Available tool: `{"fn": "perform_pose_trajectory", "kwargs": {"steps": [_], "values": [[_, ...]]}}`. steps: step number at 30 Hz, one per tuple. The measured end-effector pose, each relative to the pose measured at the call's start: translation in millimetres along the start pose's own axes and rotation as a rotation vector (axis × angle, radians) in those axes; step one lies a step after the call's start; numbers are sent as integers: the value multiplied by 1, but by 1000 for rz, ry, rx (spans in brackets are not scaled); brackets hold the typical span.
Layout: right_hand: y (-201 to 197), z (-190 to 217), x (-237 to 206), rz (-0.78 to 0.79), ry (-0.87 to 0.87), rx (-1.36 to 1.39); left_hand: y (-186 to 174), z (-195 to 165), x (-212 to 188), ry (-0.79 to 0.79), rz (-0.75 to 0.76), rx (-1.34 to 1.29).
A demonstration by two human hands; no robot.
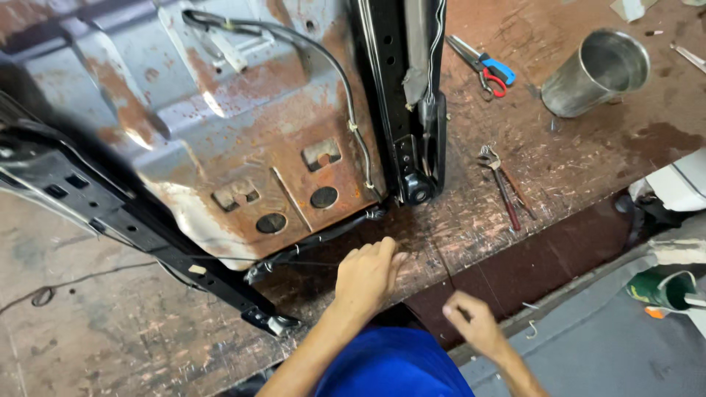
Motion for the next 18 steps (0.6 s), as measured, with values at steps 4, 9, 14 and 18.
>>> {"fn": "perform_pose_trajectory", "kwargs": {"steps": [4,9,14,18], "values": [[-22,126,50,27,-500,-5,-14,6,4,-153,17,-221],[13,247,67,235,-769,149,-19,25,-1,-507,300,-783],[22,310,73,418,-977,170,-25,10,-22,-163,616,-1144],[0,327,113,416,-1058,134,-19,15,-34,-185,611,-1207]]}}
Point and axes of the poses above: each hand's wrist, its own x-axis towards the middle knuckle, its own y-axis out of the palm, z = x × y, the point moved 6 cm from there along x, towards the middle knuckle, and after that the axes turned 2 degrees about -z, right-handed, at the moved point
